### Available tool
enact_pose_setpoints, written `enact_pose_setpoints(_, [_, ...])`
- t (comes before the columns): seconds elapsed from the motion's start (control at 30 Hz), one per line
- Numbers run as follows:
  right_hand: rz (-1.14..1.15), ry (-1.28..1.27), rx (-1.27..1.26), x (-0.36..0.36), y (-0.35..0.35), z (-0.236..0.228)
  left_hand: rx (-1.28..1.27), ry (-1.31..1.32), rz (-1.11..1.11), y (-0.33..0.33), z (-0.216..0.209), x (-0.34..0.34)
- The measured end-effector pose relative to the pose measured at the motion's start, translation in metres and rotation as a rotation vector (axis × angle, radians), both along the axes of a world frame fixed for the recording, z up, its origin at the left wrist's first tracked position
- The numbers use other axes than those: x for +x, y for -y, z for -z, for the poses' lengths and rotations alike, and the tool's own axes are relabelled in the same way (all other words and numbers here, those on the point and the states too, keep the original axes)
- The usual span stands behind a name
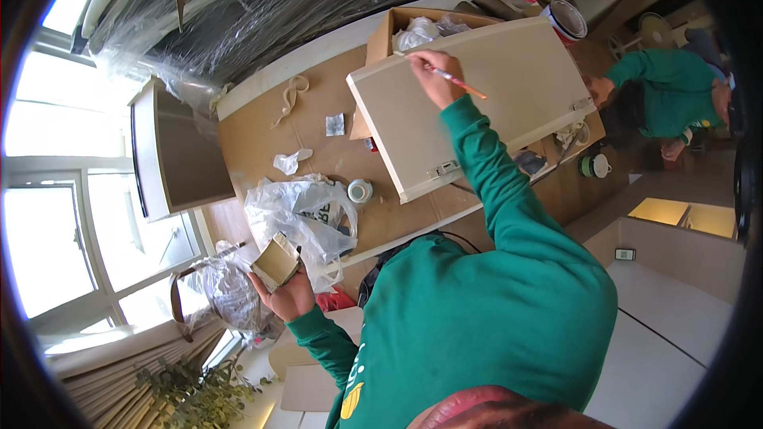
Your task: The person paints the edge of a cabinet door using a small brush, dips the brush into a small container of paint, and applies white tape along the top edge of the door.
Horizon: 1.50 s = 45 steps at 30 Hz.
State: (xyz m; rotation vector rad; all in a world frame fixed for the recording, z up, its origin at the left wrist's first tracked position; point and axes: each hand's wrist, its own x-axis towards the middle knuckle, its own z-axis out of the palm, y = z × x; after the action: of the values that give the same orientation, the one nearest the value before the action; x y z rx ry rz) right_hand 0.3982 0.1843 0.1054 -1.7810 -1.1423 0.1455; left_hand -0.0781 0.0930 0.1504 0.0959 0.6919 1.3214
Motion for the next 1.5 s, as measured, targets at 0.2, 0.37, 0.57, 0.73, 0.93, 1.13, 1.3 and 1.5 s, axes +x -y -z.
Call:
enact_pose_setpoints(0.2, [0.089, -0.251, 0.272, 0.038, 0.099, -0.048, -0.022, 0.069, 0.133, 0.011, 0.006, 0.01])
enact_pose_setpoints(0.37, [0.265, -0.38, 0.419, -0.008, 0.218, -0.083, -0.066, 0.092, 0.3, 0.025, 0.022, 0.019])
enact_pose_setpoints(0.57, [0.517, -0.549, 0.554, -0.073, 0.378, -0.055, -0.106, 0.076, 0.634, 0.058, 0.059, 0.038])
enact_pose_setpoints(0.73, [0.691, -0.328, 0.238, -0.121, 0.497, -0.056, -0.185, 0.071, 0.825, 0.093, 0.129, 0.079])
enact_pose_setpoints(0.93, [0.523, -0.335, 0.14, -0.128, 0.57, -0.044, -0.309, -0.149, 0.825, 0.098, 0.201, 0.124])
enact_pose_setpoints(1.13, [0.376, -0.452, 0.247, -0.081, 0.587, -0.05, -0.297, -0.174, 0.669, 0.095, 0.216, 0.145])
enact_pose_setpoints(1.3, [0.493, -0.402, 0.431, -0.015, 0.566, -0.05, -0.194, -0.176, 0.513, 0.114, 0.197, 0.133])
enact_pose_setpoints(1.5, [0.15, -0.459, 0.315, 0.03, 0.483, -0.065, -0.069, -0.241, 0.279, 0.106, 0.132, 0.075])
